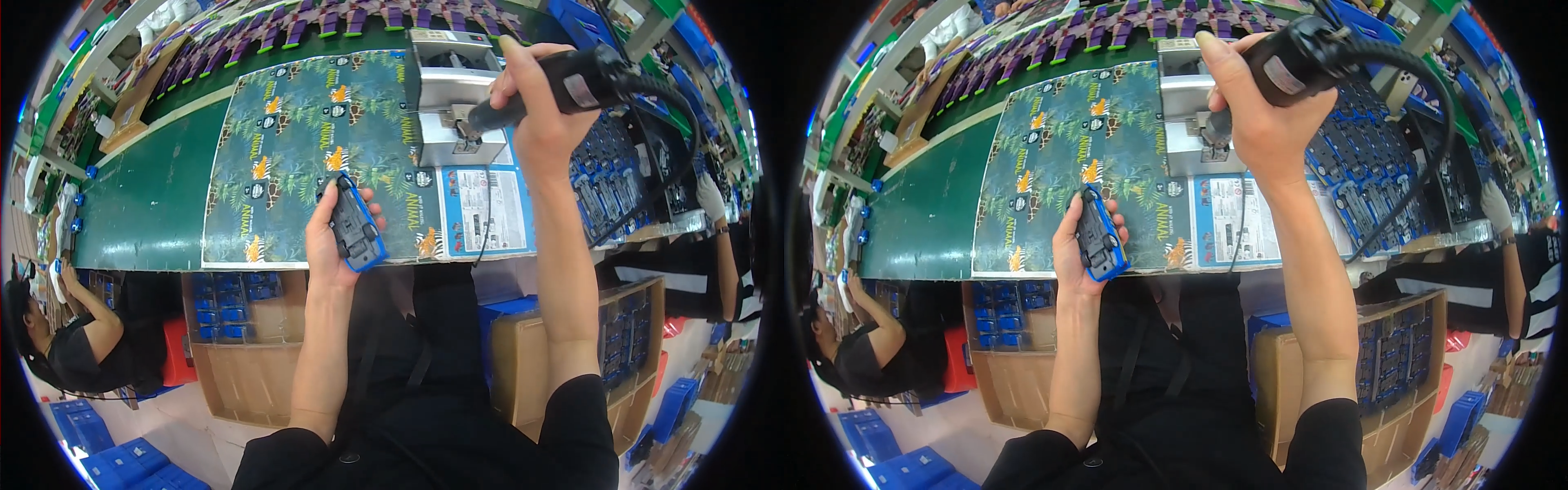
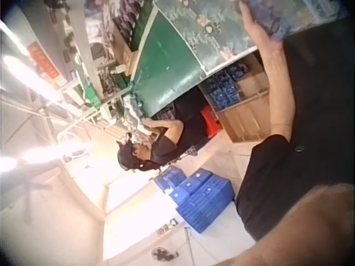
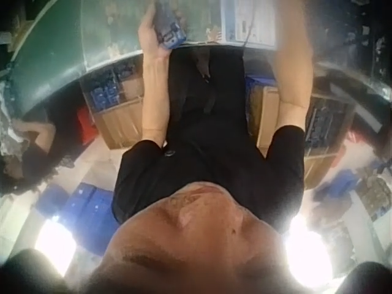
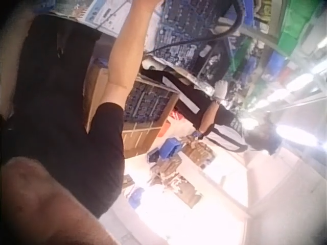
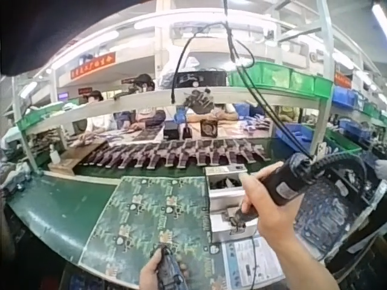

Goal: The person assembles toy cars by taking chassis parts, fastening them together using an electric screwdriver, and rolling the completed cars across the worktable.

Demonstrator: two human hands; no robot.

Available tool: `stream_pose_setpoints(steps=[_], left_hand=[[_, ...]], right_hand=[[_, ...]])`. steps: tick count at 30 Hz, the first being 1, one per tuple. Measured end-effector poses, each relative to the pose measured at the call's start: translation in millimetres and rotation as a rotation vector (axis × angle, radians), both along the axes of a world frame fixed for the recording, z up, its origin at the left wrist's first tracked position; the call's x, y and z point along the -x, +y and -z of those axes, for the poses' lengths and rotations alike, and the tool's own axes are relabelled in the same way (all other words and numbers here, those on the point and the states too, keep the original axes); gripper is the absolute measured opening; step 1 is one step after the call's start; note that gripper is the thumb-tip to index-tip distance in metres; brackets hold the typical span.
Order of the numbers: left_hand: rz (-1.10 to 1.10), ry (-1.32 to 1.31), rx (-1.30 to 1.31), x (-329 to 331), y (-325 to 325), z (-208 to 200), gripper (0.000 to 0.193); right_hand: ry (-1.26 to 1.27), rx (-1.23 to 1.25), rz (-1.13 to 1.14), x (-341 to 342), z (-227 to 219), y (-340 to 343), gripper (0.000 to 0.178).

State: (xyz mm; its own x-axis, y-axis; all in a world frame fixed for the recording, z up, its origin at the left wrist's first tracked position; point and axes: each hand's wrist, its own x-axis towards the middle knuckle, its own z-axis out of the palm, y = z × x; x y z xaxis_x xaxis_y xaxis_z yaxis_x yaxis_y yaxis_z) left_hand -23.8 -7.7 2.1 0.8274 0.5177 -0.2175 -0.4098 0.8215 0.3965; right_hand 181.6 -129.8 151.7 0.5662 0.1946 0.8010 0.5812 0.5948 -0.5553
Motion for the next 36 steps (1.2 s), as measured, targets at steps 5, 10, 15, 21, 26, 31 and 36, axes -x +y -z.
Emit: stream_pose_setpoints(steps=[5, 10, 15, 21, 26, 31, 36], left_hand=[[0.048, 0.027, -0.090, 2.0, -3.9, -9.4, 0.035], [0.050, 0.180, -0.301, -1.2, -12.1, -12.7, 0.033], [0.071, 0.199, -0.470, -5.1, -22.1, -16.7, 0.039], [0.084, 0.228, -0.568, -9.5, -28.4, -17.6, 0.027], [0.090, 0.239, -0.513, -8.1, -28.1, -15.2, 0.027], [0.084, 0.230, -0.593, -7.2, -33.7, -13.7, 0.029], [0.082, 0.267, -0.651, -6.5, -34.3, -15.0, 0.028]], right_hand=[[0.008, 0.208, 0.100, 5.0, 1.6, 12.2, 0.023], [0.059, 0.282, 0.084, 8.1, -5.0, 18.6, 0.024], [0.325, 0.353, -0.089, 8.0, 4.7, -4.2, 0.018], [0.278, -0.023, -0.511, 57.2, -4.9, -30.6, 0.010], [0.165, -0.044, -0.534, 78.3, 4.1, -14.6, 0.011], [0.156, -0.020, -0.498, 84.0, 10.4, -7.8, 0.011], [0.158, -0.004, -0.473, 88.0, 10.8, -5.9, 0.013]])
